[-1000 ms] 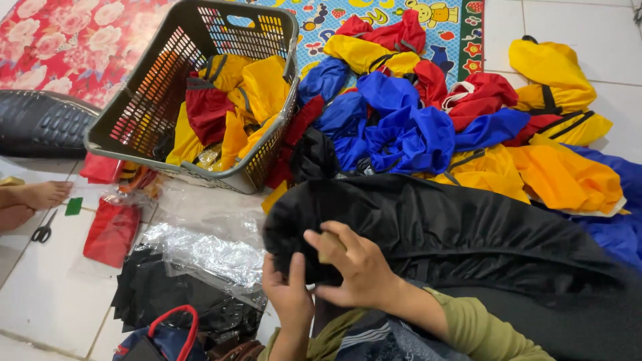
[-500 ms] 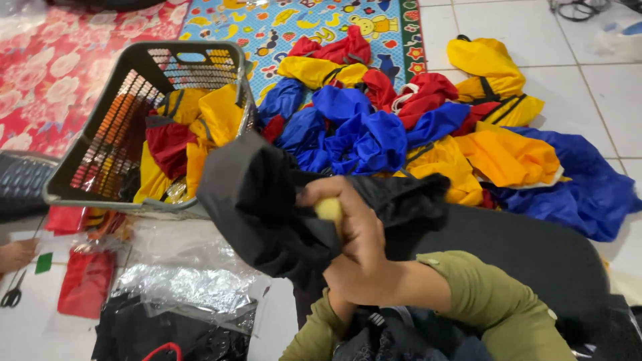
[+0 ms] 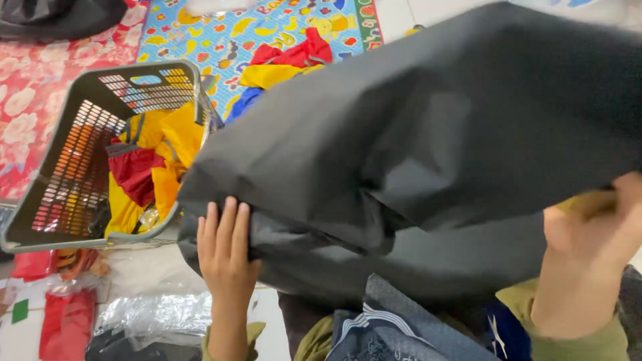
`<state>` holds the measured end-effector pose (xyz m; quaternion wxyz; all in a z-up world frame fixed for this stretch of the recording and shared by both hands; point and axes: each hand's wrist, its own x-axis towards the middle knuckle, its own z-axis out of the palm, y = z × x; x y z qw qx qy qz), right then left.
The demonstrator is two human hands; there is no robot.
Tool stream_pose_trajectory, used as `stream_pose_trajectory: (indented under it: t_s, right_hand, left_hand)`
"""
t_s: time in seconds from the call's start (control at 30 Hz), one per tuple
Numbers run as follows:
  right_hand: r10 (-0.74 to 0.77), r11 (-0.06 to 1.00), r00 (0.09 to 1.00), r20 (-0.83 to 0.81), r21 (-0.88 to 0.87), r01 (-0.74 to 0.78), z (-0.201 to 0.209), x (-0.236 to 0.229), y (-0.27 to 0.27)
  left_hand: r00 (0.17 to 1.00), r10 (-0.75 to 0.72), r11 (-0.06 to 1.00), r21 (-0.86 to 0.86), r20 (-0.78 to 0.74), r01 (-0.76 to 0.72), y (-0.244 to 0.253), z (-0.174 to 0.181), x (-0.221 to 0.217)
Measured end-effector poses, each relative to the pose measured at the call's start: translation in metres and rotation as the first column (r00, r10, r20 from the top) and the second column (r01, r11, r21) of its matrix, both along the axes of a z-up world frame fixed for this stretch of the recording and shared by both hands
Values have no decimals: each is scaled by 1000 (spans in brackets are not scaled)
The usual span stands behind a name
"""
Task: Folding fabric covers and placing them into plastic bags for packaging while working on the floor.
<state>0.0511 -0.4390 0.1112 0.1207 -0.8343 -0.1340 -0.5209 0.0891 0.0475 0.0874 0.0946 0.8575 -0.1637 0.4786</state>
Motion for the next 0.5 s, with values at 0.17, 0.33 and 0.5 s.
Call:
stream_pose_trajectory:
  t_s: [0.17,0.33,0.5]
  right_hand:
    - [-94,-128,984,-153,982,140,-73,-51,-25]
    - [72,70,795,-603,798,599,-124,-99,-40]
    - [165,140,710,-685,729,670,-158,-131,-62]
  left_hand:
    - [954,-32,929,343,-299,138,3,-32,-23]
    - [940,64,937,345,-335,59,43,-118,-27]
    - [960,8,1000,-15,-279,-13,51,-114,-36]
